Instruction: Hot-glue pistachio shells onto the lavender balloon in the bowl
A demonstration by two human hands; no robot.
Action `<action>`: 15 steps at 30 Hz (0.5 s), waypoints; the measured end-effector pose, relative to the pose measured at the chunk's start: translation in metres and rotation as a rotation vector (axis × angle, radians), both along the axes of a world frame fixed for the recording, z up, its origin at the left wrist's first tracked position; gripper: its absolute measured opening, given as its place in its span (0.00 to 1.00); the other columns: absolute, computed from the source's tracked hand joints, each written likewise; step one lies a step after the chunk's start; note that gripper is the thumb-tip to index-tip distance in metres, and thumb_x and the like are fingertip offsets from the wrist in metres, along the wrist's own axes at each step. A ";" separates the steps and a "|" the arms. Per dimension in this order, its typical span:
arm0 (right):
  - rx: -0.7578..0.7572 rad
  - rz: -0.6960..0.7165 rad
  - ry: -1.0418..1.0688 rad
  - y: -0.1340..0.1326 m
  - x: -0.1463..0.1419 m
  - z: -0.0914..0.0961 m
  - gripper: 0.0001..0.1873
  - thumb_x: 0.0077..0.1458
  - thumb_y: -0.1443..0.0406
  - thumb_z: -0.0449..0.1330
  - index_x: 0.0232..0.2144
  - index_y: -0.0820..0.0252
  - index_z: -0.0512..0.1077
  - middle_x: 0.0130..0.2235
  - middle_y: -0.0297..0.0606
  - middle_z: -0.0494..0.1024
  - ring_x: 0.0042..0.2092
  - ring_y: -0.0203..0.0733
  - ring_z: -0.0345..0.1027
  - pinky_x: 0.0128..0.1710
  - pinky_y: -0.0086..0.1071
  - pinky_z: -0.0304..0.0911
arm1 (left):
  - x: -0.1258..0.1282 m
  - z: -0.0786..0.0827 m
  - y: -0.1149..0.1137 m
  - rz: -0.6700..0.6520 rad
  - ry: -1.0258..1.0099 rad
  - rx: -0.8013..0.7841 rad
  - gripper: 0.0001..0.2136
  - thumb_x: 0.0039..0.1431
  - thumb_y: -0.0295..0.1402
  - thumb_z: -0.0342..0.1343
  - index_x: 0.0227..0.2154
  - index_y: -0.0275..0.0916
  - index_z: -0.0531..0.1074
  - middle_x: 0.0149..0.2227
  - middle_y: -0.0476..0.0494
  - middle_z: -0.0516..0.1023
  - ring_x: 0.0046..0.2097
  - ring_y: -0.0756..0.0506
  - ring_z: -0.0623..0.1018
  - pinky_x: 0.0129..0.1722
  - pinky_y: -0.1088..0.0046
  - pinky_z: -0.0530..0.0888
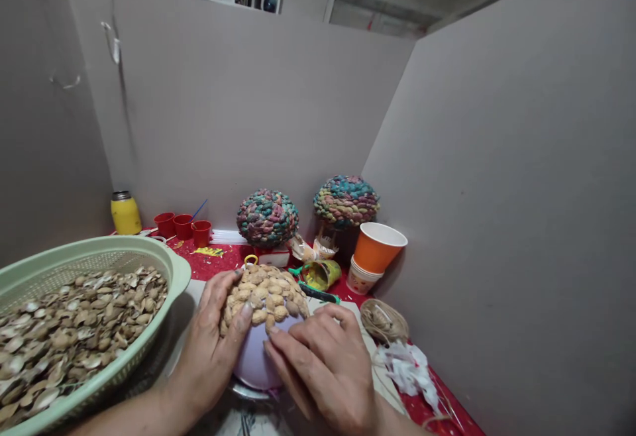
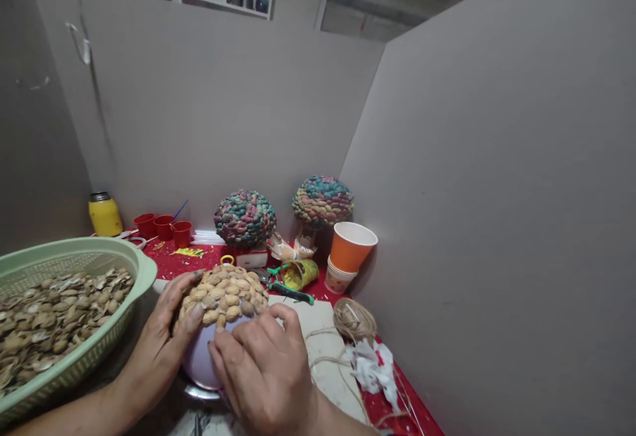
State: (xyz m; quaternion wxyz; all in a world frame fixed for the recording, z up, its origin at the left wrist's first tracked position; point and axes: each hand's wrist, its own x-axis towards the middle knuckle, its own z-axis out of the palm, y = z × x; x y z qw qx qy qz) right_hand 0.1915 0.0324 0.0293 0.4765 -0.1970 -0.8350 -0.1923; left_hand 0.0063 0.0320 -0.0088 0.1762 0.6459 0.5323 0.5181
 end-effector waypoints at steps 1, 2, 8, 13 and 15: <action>0.008 -0.007 -0.008 0.002 0.000 -0.001 0.06 0.56 0.73 0.61 0.38 0.65 0.72 0.26 0.37 0.76 0.27 0.39 0.66 0.38 0.41 0.57 | 0.000 0.000 -0.001 0.004 -0.004 0.005 0.18 0.65 0.42 0.47 0.55 0.44 0.64 0.58 0.40 0.67 0.60 0.40 0.67 0.61 0.57 0.66; 0.016 -0.014 -0.014 0.003 0.000 -0.002 0.06 0.56 0.73 0.61 0.38 0.65 0.72 0.26 0.36 0.76 0.27 0.39 0.66 0.38 0.40 0.56 | 0.001 0.000 -0.001 0.006 -0.009 0.007 0.18 0.65 0.42 0.48 0.55 0.44 0.64 0.58 0.40 0.67 0.60 0.40 0.67 0.61 0.57 0.66; 0.026 -0.033 0.007 0.005 -0.003 -0.006 0.07 0.56 0.73 0.62 0.39 0.65 0.72 0.26 0.37 0.76 0.27 0.39 0.67 0.37 0.39 0.56 | 0.002 0.000 0.000 0.004 -0.040 0.030 0.18 0.64 0.42 0.49 0.54 0.44 0.66 0.57 0.39 0.69 0.59 0.39 0.69 0.60 0.56 0.67; 0.026 -0.039 0.010 0.007 -0.002 -0.009 0.06 0.57 0.73 0.61 0.39 0.65 0.72 0.26 0.37 0.76 0.26 0.39 0.66 0.36 0.39 0.56 | 0.002 -0.001 0.001 0.016 -0.061 0.044 0.19 0.63 0.42 0.50 0.54 0.43 0.67 0.56 0.38 0.69 0.59 0.38 0.69 0.60 0.54 0.68; -0.002 -0.030 -0.002 0.007 -0.002 -0.010 0.07 0.58 0.73 0.60 0.40 0.64 0.72 0.27 0.37 0.76 0.27 0.39 0.66 0.36 0.39 0.56 | 0.003 -0.002 0.001 0.014 -0.069 0.034 0.19 0.63 0.43 0.50 0.54 0.43 0.67 0.57 0.37 0.69 0.60 0.38 0.69 0.60 0.53 0.67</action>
